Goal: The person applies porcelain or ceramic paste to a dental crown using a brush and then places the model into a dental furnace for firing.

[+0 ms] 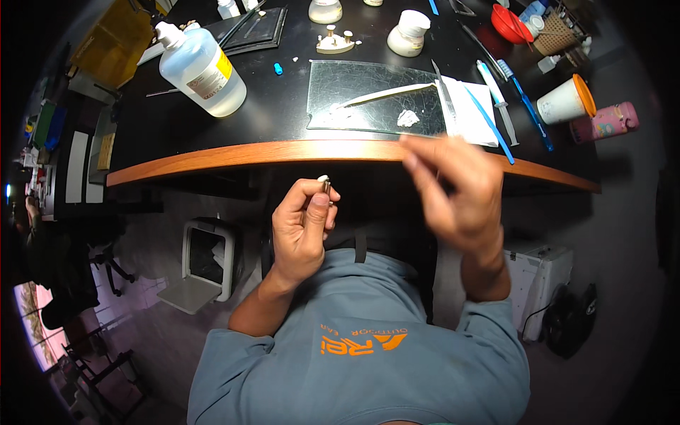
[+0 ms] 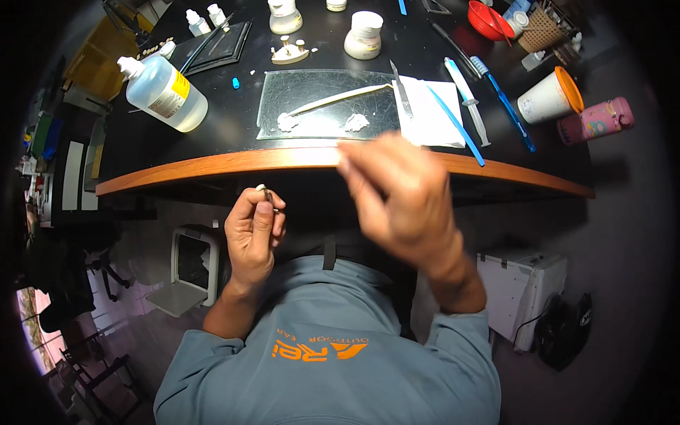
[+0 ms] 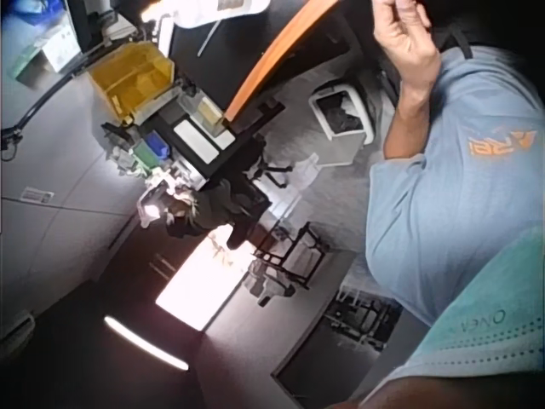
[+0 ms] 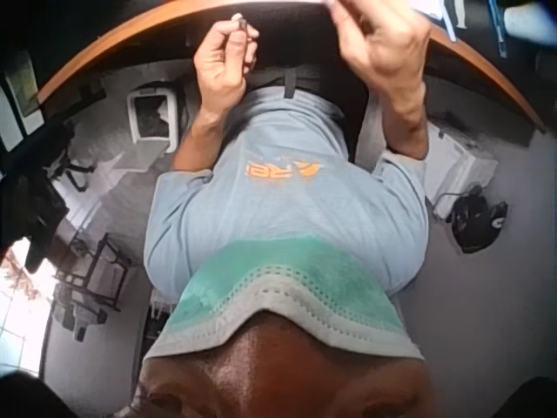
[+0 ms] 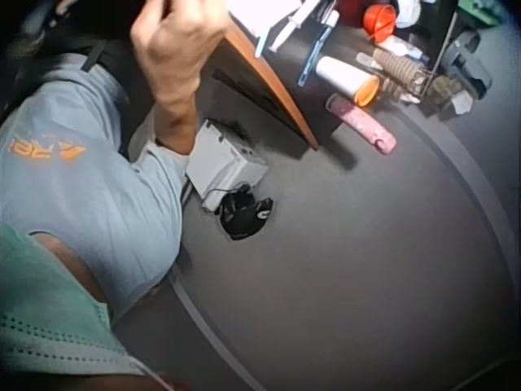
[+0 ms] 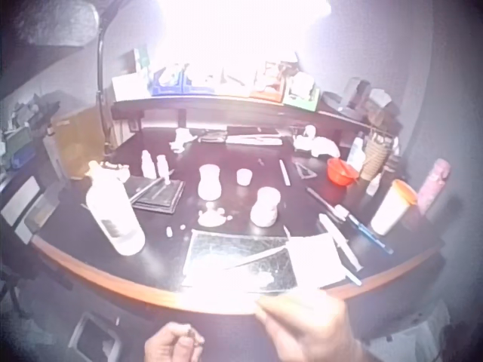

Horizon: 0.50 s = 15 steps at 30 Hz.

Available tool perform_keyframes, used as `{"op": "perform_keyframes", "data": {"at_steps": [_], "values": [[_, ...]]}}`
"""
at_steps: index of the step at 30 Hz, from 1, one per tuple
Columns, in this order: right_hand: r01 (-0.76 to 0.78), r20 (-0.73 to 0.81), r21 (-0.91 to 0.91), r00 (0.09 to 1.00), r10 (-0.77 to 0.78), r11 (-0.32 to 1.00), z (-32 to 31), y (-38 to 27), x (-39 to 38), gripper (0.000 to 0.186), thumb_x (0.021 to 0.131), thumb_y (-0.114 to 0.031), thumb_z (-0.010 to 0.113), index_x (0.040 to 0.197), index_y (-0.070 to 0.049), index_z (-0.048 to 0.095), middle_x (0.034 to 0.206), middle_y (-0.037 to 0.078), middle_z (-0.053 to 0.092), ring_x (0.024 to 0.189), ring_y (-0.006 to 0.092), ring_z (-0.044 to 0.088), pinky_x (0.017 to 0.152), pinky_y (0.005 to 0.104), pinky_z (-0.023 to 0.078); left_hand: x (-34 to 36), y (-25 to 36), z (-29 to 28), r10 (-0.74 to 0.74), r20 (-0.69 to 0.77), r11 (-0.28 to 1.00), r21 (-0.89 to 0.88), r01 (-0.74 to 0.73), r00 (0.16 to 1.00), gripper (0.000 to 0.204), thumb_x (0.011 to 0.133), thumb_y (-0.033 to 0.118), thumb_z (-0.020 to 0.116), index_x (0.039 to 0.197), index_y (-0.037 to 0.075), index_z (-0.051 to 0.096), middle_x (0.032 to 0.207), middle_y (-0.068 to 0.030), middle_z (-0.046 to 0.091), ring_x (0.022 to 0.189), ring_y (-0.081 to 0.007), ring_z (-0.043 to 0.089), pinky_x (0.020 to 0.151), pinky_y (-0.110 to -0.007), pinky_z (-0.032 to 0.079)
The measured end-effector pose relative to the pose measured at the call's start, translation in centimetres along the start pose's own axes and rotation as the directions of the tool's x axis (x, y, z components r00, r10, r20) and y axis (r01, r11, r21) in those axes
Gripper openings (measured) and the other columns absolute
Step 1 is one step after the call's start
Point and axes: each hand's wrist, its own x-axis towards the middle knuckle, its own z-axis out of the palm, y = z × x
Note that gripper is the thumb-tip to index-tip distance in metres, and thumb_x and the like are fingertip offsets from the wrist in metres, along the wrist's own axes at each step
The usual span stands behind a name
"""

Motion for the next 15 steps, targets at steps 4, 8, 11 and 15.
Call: {"op": "perform_keyframes", "data": {"at_steps": [4,8,11,15], "values": [[0.088,0.169,-0.184,0.984,-0.056,0.979,-0.7,5.0,5.9,0.021,0.087,-0.003,0.079,0.108,-0.001,0.080,0.092,0.016,0.071,0.091,0.0348,0.069,0.083,0.0450,0.055,0.9,-0.2,-0.7,0.023,0.048,0.971,0.236,-0.034,0.999,0.022,0.115,0.019,0.055,0.107,0.001,0.064,0.076,0.0020,0.054,0.063,-0.0013,0.043,0.054,-0.020,0.032],[0.179,0.306,-0.250,0.947,-0.098,0.952,-0.5,6.5,8.5,0.017,0.087,-0.005,0.081,0.104,-0.002,0.081,0.097,0.016,0.071,0.097,0.0350,0.069,0.090,0.0453,0.055,1.0,-0.3,-0.9,0.052,0.027,0.959,0.279,-0.057,0.998,0.022,0.115,0.020,0.056,0.108,0.001,0.065,0.074,0.0032,0.053,0.061,-0.0002,0.039,0.053,-0.019,0.029],[0.188,0.344,-0.262,0.935,-0.090,0.947,-0.3,6.4,9.2,0.013,0.086,-0.006,0.082,0.098,-0.001,0.081,0.098,0.015,0.071,0.098,0.0357,0.069,0.090,0.0453,0.055,1.2,-0.4,-1.3,0.027,0.019,0.960,0.277,-0.031,0.999,0.022,0.115,0.019,0.056,0.108,0.000,0.065,0.074,0.0027,0.053,0.061,-0.0006,0.040,0.053,-0.019,0.030],[0.159,0.369,-0.254,0.928,-0.056,0.954,-0.3,6.4,9.5,0.010,0.085,-0.006,0.083,0.092,0.000,0.080,0.098,0.015,0.071,0.099,0.0356,0.069,0.090,0.0454,0.055,1.9,-0.5,-1.3,0.051,0.014,0.966,0.252,-0.053,0.999,0.017,0.112,0.009,0.060,0.105,-0.004,0.067,0.073,-0.0001,0.058,0.062,-0.0016,0.048,0.054,-0.020,0.036]]}}
